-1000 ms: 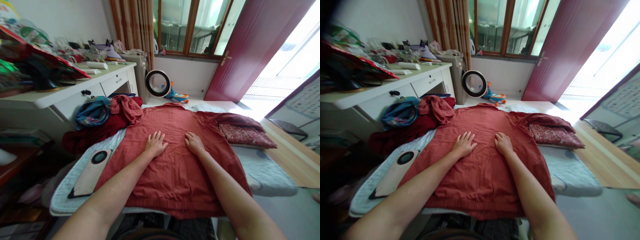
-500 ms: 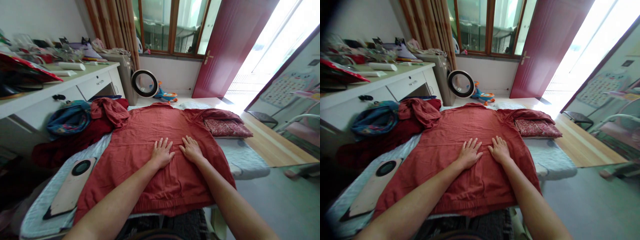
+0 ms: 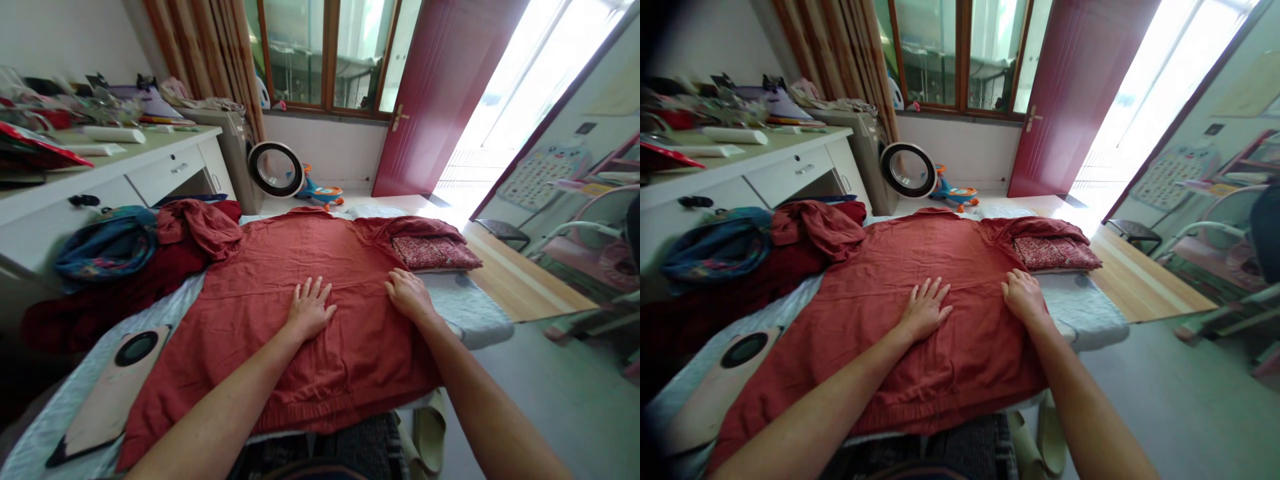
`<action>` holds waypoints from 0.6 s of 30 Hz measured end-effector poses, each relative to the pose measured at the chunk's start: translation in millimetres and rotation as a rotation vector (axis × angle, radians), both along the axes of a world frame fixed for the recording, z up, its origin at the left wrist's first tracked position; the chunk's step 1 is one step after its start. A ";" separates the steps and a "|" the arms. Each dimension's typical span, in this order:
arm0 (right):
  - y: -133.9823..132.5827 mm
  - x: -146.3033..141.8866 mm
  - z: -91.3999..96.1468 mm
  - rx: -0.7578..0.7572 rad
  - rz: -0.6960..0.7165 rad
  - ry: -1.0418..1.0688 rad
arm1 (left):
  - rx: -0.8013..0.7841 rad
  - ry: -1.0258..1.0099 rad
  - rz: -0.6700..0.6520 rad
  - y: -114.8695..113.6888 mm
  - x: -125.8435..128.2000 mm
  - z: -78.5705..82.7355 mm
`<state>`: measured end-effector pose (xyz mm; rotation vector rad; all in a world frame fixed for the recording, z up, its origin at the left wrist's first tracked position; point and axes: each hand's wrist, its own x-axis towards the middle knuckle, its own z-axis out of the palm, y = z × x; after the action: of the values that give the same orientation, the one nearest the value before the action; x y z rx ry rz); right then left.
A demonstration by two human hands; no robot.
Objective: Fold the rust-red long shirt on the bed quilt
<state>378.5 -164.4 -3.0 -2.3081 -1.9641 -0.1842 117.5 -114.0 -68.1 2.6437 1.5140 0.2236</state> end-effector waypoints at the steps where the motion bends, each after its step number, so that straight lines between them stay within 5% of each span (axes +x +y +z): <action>1: -3.1 5.1 2.9 0.042 -0.029 0.017 | 0.005 0.001 0.000 -0.2 -0.1 0.4; 7: 3.9 30.7 10.6 0.183 -0.066 0.148 | 0.025 0.004 0.004 -1.6 -0.3 1.7; 11: 39.9 52.7 23.3 0.311 -0.063 0.260 | 0.038 -0.002 0.007 -1.5 -0.2 0.2; 18: 98.6 104.0 43.4 0.473 -0.296 0.614 | 0.050 -0.014 0.001 -0.8 -1.1 -1.6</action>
<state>482.6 -65.8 40.4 -2.0017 -1.1407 0.0383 116.4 -114.8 -69.7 2.6732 1.5259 0.2830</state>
